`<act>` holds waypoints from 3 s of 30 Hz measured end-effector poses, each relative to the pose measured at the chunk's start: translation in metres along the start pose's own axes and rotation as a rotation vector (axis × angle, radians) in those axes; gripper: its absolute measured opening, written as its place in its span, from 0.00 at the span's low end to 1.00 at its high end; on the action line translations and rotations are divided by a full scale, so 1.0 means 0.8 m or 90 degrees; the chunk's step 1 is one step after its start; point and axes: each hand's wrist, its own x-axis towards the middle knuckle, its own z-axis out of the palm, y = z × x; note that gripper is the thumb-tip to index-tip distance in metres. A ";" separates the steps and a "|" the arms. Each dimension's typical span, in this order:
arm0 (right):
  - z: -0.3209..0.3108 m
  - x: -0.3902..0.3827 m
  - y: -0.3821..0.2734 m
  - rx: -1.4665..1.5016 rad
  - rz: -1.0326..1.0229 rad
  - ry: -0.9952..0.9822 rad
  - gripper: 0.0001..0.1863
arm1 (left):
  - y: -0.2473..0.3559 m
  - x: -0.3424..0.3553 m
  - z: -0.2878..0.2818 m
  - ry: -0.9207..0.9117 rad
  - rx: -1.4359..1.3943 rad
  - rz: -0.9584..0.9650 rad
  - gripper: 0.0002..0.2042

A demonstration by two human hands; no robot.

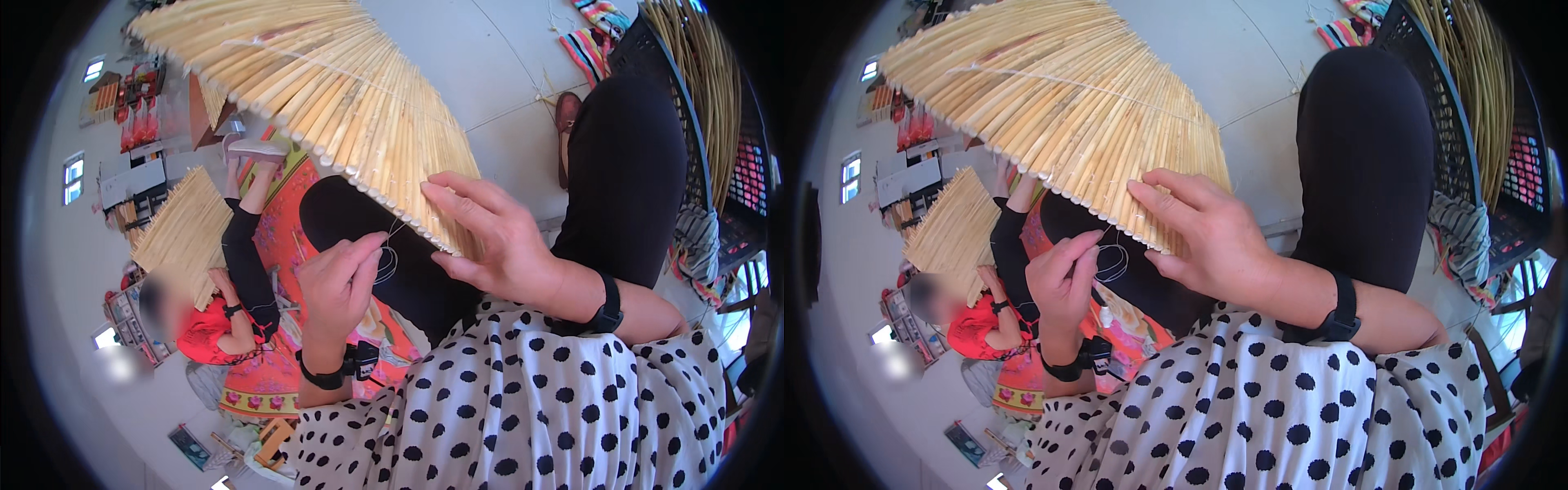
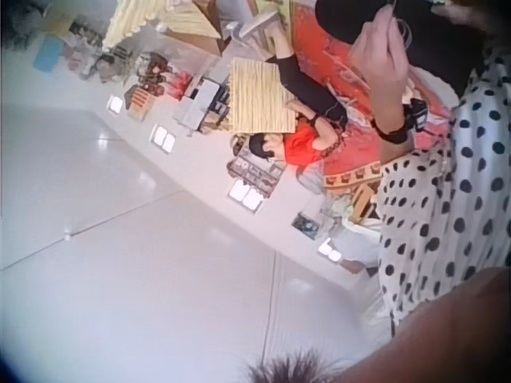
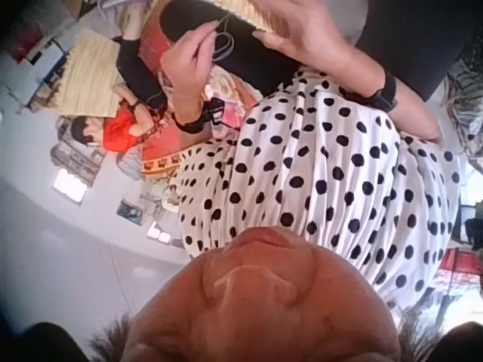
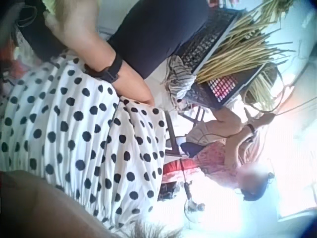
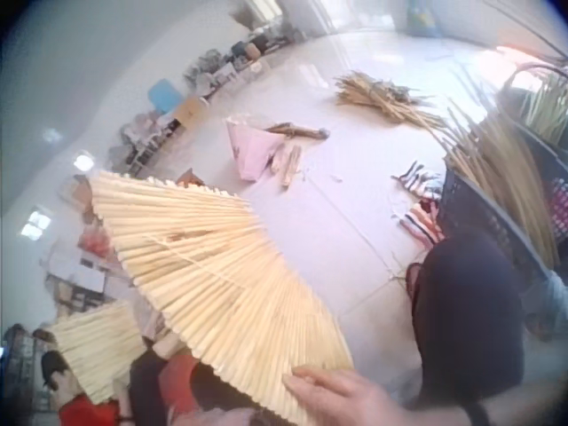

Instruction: The person sits on the floor and weaves a bamboo mat by threading a white string through the edges of bamboo strips. They repeatedly pull the string through the mat and adjust the alignment of the strips.

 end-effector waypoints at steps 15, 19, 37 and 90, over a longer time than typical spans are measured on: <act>-0.038 -0.001 0.006 -0.150 0.141 0.059 0.33 | -0.005 0.062 0.040 0.089 -0.067 0.219 0.12; -0.038 0.001 0.010 -0.174 0.106 0.094 0.26 | -0.012 0.064 0.042 0.084 -0.073 0.224 0.12; -0.042 0.001 0.001 -0.121 0.162 0.111 0.20 | -0.018 0.070 0.062 0.116 -0.120 0.242 0.15; -0.036 0.000 -0.006 -0.128 0.187 0.101 0.20 | -0.015 0.063 0.054 0.103 -0.075 0.247 0.13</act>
